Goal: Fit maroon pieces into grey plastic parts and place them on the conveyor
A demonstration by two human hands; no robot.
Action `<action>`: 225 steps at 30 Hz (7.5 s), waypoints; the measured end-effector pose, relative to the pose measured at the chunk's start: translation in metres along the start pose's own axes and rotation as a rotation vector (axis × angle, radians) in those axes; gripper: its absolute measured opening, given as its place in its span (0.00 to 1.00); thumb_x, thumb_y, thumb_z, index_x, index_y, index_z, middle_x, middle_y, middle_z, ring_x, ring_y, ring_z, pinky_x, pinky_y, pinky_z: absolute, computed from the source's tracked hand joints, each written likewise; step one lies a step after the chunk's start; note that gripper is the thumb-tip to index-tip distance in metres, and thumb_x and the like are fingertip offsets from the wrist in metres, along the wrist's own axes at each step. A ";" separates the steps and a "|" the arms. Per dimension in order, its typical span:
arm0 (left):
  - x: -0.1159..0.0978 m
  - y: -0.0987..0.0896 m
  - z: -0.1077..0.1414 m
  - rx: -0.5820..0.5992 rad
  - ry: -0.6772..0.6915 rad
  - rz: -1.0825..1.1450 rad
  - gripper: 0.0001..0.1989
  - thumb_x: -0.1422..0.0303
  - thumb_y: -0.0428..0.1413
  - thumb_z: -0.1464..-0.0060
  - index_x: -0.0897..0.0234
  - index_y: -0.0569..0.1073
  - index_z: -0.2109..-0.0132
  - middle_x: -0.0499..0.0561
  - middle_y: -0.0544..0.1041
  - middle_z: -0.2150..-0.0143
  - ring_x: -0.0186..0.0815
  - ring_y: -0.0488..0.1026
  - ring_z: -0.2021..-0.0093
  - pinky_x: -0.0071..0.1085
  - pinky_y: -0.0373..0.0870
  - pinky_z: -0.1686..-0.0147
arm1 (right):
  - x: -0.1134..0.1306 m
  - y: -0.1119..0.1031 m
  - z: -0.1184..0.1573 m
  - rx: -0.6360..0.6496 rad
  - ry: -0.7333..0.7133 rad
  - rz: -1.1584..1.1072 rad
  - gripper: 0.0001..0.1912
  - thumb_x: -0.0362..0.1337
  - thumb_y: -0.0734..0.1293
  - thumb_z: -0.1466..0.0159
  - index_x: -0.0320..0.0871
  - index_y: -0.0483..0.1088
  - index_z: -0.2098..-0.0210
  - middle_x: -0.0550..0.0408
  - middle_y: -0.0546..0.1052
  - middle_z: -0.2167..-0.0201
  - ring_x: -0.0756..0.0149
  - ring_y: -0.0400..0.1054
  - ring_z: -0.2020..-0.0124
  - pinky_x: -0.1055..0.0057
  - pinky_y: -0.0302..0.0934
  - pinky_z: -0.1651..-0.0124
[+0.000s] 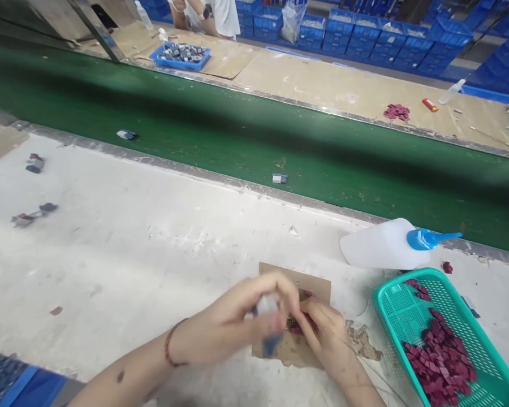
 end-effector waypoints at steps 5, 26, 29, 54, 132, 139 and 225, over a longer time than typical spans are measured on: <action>0.032 -0.006 -0.031 0.004 -0.083 -0.109 0.17 0.53 0.47 0.38 0.61 0.71 0.54 0.42 0.61 0.78 0.32 0.60 0.77 0.30 0.59 0.72 | 0.006 0.005 0.000 0.016 -0.102 0.078 0.16 0.38 0.57 0.27 0.45 0.74 0.65 0.53 0.77 0.75 0.63 0.72 0.73 0.69 0.67 0.68; 0.046 -0.019 -0.045 -0.142 0.153 -0.059 0.10 0.62 0.59 0.46 0.61 0.79 0.60 0.53 0.72 0.60 0.38 0.71 0.58 0.34 0.69 0.57 | -0.060 -0.019 0.000 -0.375 0.610 -0.675 0.22 0.55 0.72 0.45 0.41 0.74 0.76 0.58 0.70 0.86 0.72 0.60 0.88 0.76 0.56 0.87; 0.039 -0.012 -0.042 -0.078 0.230 -0.288 0.10 0.63 0.52 0.39 0.62 0.75 0.58 0.54 0.74 0.57 0.39 0.72 0.55 0.35 0.67 0.53 | -0.051 -0.026 -0.011 -0.401 0.585 -0.640 0.21 0.54 0.72 0.45 0.41 0.74 0.76 0.59 0.70 0.86 0.73 0.59 0.88 0.77 0.56 0.86; 0.057 -0.007 -0.045 0.042 0.176 -0.281 0.11 0.59 0.50 0.39 0.62 0.68 0.60 0.47 0.72 0.69 0.34 0.67 0.69 0.28 0.63 0.68 | -0.022 -0.027 -0.043 -0.153 0.266 -0.479 0.05 0.38 0.68 0.36 0.46 0.78 0.65 0.53 0.78 0.68 0.67 0.73 0.72 0.73 0.69 0.69; 0.064 -0.022 -0.036 -0.167 -0.082 0.313 0.23 0.53 0.65 0.53 0.64 0.76 0.57 0.54 0.79 0.59 0.38 0.76 0.59 0.32 0.74 0.62 | -0.027 -0.054 0.019 -0.181 0.384 -0.167 0.17 0.49 0.66 0.36 0.44 0.75 0.72 0.53 0.79 0.76 0.62 0.74 0.74 0.72 0.68 0.71; 0.070 -0.016 -0.024 -0.147 -0.025 0.128 0.16 0.55 0.60 0.45 0.63 0.68 0.60 0.54 0.80 0.60 0.32 0.74 0.68 0.29 0.69 0.69 | 0.006 -0.009 -0.002 0.063 0.073 0.175 0.19 0.39 0.57 0.28 0.46 0.62 0.76 0.60 0.69 0.81 0.70 0.64 0.82 0.75 0.55 0.78; -0.020 -0.017 -0.207 -0.208 0.335 -0.891 0.21 0.58 0.38 0.39 0.67 0.71 0.60 0.60 0.76 0.59 0.44 0.74 0.60 0.39 0.71 0.58 | -0.081 -0.150 0.121 -0.788 0.677 -0.537 0.22 0.53 0.76 0.49 0.44 0.80 0.61 0.50 0.81 0.72 0.58 0.75 0.71 0.63 0.71 0.67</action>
Point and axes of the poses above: each hand's wrist, its own z-axis away from the middle knuckle, its own y-axis out of the palm, x = y × z, the point moved 9 cm from there along -z, towards the middle knuckle
